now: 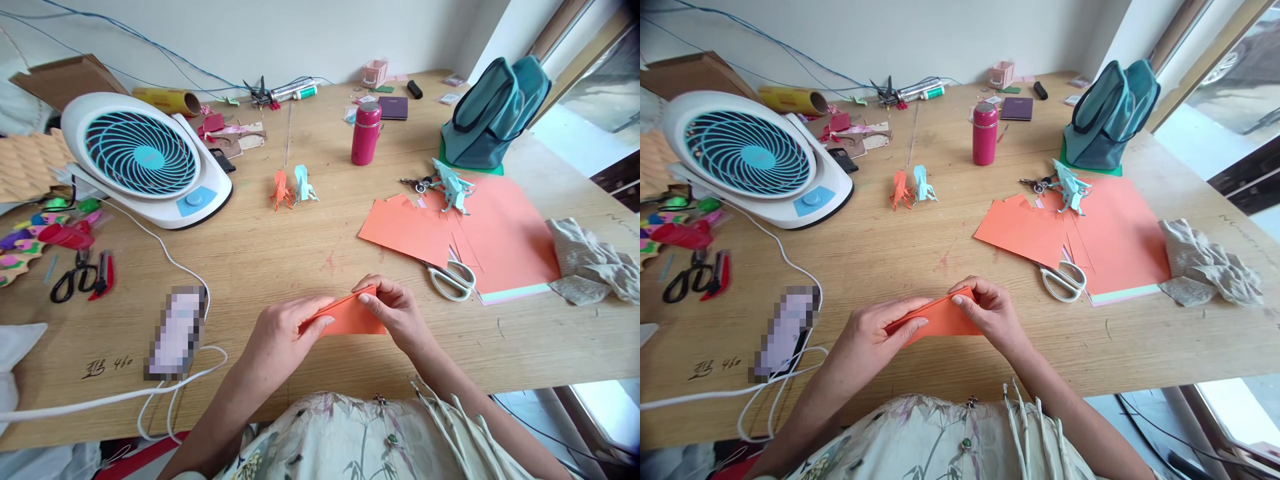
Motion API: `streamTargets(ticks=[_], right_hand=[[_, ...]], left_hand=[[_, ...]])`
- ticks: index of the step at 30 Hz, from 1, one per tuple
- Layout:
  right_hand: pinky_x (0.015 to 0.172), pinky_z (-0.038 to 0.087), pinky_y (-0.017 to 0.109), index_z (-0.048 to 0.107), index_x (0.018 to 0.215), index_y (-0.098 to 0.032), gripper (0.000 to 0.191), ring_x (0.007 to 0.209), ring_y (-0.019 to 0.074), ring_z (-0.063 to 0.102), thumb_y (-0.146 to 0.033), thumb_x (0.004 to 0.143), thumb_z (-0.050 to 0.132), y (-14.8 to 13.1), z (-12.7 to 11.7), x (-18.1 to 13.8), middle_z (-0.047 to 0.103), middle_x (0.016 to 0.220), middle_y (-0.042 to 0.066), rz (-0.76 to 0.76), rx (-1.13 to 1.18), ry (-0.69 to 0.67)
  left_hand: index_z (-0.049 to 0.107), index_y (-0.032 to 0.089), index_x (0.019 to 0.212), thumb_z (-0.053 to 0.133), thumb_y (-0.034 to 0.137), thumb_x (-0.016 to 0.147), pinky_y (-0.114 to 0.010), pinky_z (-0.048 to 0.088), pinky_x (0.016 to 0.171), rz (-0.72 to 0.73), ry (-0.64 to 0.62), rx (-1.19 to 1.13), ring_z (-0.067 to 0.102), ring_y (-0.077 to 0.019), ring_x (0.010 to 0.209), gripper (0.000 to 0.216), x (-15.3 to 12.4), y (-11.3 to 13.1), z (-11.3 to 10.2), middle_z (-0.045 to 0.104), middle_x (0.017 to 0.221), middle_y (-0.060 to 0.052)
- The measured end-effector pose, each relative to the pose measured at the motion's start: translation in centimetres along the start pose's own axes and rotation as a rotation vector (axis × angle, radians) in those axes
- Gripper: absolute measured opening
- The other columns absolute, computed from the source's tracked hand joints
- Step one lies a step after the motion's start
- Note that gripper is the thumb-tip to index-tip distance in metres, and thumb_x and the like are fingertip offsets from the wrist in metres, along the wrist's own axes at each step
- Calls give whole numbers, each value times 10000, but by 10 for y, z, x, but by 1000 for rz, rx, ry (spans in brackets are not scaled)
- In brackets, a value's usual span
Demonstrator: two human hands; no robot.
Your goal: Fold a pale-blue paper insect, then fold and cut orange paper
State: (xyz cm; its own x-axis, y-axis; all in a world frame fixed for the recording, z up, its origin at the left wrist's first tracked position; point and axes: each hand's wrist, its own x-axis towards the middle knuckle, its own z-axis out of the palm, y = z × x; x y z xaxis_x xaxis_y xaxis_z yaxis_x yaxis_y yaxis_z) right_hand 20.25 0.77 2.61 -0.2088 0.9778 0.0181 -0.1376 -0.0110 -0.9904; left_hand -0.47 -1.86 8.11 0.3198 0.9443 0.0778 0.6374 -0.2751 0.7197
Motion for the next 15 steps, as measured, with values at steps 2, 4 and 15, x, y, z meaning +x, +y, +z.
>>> streamTargets(ticks=[2,4,15], right_hand=[[669,489,301,700,804,-228,258,743,174,593,-484,830,724,1,1,0,674,789,30,3,1,9],[683,497,305,713,830,-235,252,765,179,606,-486,818,736,1,1,-1,687,818,33,10,4,24],[685,466,289,724,813,-239,188,741,159,581,-426,831,740,4,0,-1,669,788,13,1,56,6]], left_hand=[[737,248,1119,631,174,886,-272,565,789,0,0,0,736,-187,891,267,0,0,0,780,1060,-23],[738,247,1124,630,178,889,-275,569,789,-1,-1,-1,737,-190,893,268,0,-1,-1,780,1062,-27],[736,235,1147,653,182,890,-288,556,844,-7,-35,-16,735,-190,931,275,-1,-3,-2,776,1084,-22]])
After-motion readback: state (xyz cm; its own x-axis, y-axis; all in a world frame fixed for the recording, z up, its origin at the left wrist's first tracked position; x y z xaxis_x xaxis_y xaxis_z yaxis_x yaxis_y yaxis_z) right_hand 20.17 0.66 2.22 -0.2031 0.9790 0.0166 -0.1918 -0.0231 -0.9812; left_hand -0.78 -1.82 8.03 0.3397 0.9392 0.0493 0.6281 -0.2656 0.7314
